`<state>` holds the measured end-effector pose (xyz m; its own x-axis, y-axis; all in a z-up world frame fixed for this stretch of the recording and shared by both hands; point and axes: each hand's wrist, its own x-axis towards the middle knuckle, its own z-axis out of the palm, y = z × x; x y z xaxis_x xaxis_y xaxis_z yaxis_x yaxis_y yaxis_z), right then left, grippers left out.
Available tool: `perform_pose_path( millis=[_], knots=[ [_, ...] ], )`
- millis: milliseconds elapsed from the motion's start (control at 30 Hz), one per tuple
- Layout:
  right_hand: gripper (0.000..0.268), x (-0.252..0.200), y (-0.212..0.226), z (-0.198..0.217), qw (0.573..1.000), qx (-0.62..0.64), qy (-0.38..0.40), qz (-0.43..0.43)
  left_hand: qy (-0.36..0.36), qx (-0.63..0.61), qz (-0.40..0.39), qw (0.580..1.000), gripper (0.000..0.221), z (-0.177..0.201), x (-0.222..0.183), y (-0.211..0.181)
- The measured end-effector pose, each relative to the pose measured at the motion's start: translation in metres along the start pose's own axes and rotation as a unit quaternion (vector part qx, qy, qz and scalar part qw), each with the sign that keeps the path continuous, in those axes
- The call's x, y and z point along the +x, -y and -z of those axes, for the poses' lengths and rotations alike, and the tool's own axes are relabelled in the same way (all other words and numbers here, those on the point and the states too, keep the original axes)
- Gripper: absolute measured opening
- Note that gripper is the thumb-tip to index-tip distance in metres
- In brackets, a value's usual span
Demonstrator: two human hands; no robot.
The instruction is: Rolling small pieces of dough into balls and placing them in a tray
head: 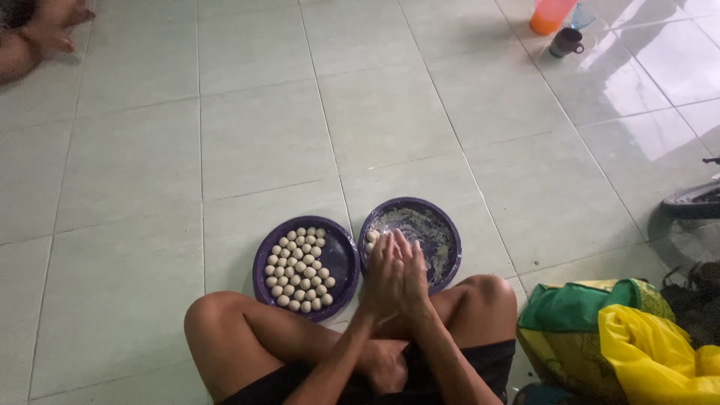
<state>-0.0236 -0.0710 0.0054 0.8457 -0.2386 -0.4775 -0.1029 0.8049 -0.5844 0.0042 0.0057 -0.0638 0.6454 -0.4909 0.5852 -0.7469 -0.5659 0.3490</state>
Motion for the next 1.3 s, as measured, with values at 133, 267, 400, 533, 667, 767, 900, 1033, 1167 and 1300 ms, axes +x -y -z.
perform_pose_path(
  millis=[133, 267, 400, 533, 667, 767, 900, 1033, 1167, 1300],
  knots=[
    [0.05, -0.005, -0.016, 0.0, 1.0, -0.002, 0.004, 0.001, 0.036, -0.264, 0.133, 0.955, 0.067, 0.043, 0.029, -0.029],
    [0.048, -0.006, -0.017, 0.006, 1.0, -0.009, -0.001, -0.002, 0.039, -0.229, 0.155, 0.96, 0.062, 0.037, 0.025, -0.01],
    [0.047, 0.004, -0.013, 0.004, 1.0, -0.008, 0.006, 0.003, 0.043, -0.213, 0.152, 0.964, 0.065, 0.033, 0.018, -0.024],
    [0.046, -0.002, -0.027, 0.011, 1.0, -0.014, 0.008, 0.004, 0.042, -0.262, 0.175, 0.948, 0.072, 0.058, 0.04, -0.031],
    [0.044, 0.01, -0.012, 0.015, 1.0, -0.018, 0.013, 0.007, 0.059, -0.201, 0.165, 0.964, 0.071, 0.06, 0.027, -0.035],
    [0.043, 0.009, -0.016, 0.015, 1.0, -0.008, 0.013, 0.007, 0.032, -0.163, 0.132, 0.977, 0.065, 0.055, 0.035, -0.048],
    [0.042, 0.009, -0.017, 0.024, 1.0, -0.004, 0.007, 0.011, 0.065, -0.248, 0.174, 0.951, 0.068, 0.025, 0.025, -0.023],
    [0.04, 0.02, -0.01, 0.024, 1.0, -0.006, 0.007, 0.022, 0.038, -0.221, 0.147, 0.963, 0.064, 0.031, 0.028, -0.033],
    [0.039, 0.016, -0.025, 0.026, 1.0, -0.007, 0.002, 0.021, 0.024, -0.245, 0.156, 0.956, 0.064, 0.014, 0.025, -0.022],
    [0.038, 0.026, -0.014, 0.026, 1.0, -0.021, 0.0, 0.015, -0.001, -0.242, 0.153, 0.958, 0.061, 0.016, 0.015, -0.015]
  ],
)
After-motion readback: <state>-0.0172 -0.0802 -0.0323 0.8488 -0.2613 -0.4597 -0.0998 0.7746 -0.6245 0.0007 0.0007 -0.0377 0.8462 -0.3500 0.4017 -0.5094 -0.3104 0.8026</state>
